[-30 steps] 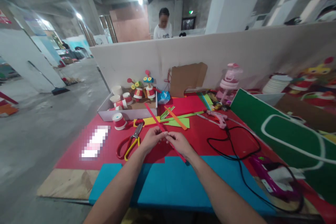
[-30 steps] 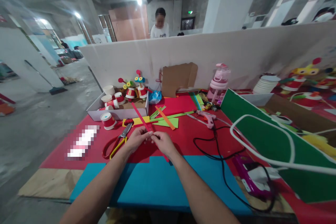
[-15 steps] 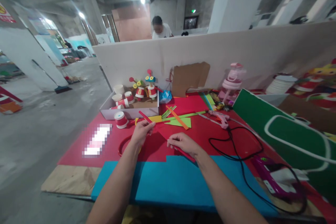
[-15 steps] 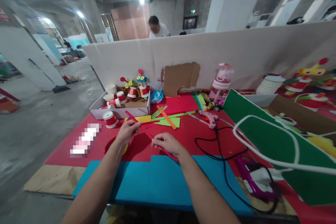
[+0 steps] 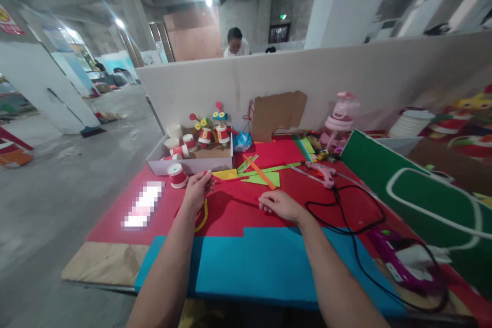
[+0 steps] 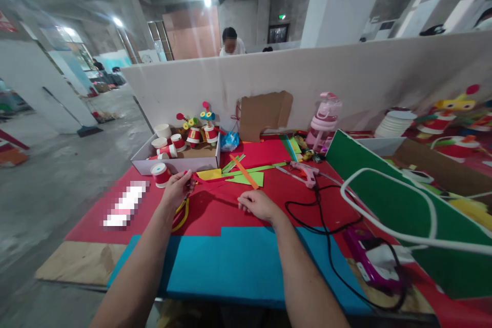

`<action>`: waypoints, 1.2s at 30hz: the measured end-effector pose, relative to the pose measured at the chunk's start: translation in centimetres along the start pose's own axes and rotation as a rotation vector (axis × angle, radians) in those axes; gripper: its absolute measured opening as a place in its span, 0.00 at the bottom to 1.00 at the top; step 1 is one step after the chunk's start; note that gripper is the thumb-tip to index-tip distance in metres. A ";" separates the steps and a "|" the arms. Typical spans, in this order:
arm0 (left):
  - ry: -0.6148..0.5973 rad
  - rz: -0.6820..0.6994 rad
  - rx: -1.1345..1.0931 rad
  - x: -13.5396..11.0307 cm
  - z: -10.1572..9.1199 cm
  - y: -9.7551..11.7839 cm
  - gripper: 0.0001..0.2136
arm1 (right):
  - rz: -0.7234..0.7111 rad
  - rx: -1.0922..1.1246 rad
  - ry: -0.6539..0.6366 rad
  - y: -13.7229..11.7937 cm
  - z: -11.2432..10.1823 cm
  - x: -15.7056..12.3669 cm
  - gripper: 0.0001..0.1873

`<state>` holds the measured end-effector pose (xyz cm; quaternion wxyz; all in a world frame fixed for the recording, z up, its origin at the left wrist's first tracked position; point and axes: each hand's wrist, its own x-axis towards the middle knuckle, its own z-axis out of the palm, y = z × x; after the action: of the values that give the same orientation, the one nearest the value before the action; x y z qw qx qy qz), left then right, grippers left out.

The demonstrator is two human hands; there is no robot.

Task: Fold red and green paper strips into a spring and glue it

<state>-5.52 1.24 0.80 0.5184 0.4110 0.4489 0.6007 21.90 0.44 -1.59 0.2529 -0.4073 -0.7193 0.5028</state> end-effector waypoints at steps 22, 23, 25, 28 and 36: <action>-0.422 -0.227 -0.097 -2.7 5.9 -3.0 0.16 | -0.077 0.657 0.383 -0.7 6.5 3.2 0.24; -0.432 -0.227 -0.062 -2.8 5.9 -3.0 0.16 | -0.071 0.614 0.426 -0.7 6.5 3.2 0.24; -0.450 -0.233 0.018 -2.7 5.8 -3.2 0.16 | -0.061 0.511 0.491 -0.7 6.4 3.0 0.25; -0.470 -0.194 0.142 -2.4 5.6 -3.4 0.15 | -0.073 0.422 0.536 -0.8 6.1 2.7 0.25; -0.508 -0.176 0.325 -1.6 3.3 -2.3 0.12 | -0.113 0.309 0.814 -1.0 2.4 1.5 0.23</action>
<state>-1.61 0.14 -0.65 0.5915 0.5849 0.4291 0.3521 18.92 0.35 -1.59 0.6008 -0.4896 -0.4985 0.3884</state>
